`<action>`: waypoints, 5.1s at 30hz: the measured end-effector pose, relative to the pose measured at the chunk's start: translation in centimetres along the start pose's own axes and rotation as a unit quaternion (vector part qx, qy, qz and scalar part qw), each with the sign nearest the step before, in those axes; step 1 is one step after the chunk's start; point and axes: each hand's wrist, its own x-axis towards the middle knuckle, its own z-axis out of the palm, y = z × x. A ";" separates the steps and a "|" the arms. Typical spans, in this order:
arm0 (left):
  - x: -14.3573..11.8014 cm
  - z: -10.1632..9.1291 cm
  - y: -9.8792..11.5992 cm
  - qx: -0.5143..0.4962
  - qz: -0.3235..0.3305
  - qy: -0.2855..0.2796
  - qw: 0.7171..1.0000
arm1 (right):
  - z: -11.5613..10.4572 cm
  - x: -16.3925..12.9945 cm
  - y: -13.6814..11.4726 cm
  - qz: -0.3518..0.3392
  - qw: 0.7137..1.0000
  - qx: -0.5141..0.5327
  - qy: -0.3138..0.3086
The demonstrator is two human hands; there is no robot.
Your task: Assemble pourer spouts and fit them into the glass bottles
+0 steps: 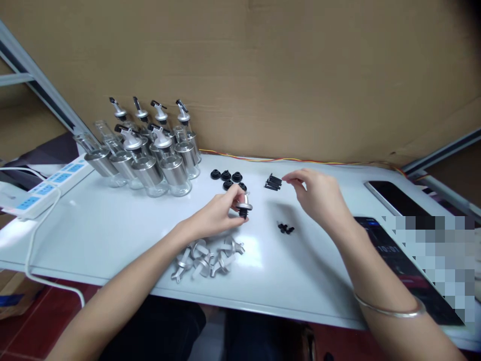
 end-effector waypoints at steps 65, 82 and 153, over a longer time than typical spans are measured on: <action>0.0 0.1 -0.3 0.094 -0.006 -0.059 0.994 | 1.6 -2.5 -4.2 0.106 0.866 0.479 -0.093; 0.0 0.2 -0.4 0.011 0.022 0.050 0.998 | 2.3 -3.0 -3.8 -0.036 0.898 0.438 0.000; -0.3 0.5 0.1 -0.039 0.037 0.080 0.995 | 2.2 -3.8 -4.5 -0.107 0.892 0.439 0.014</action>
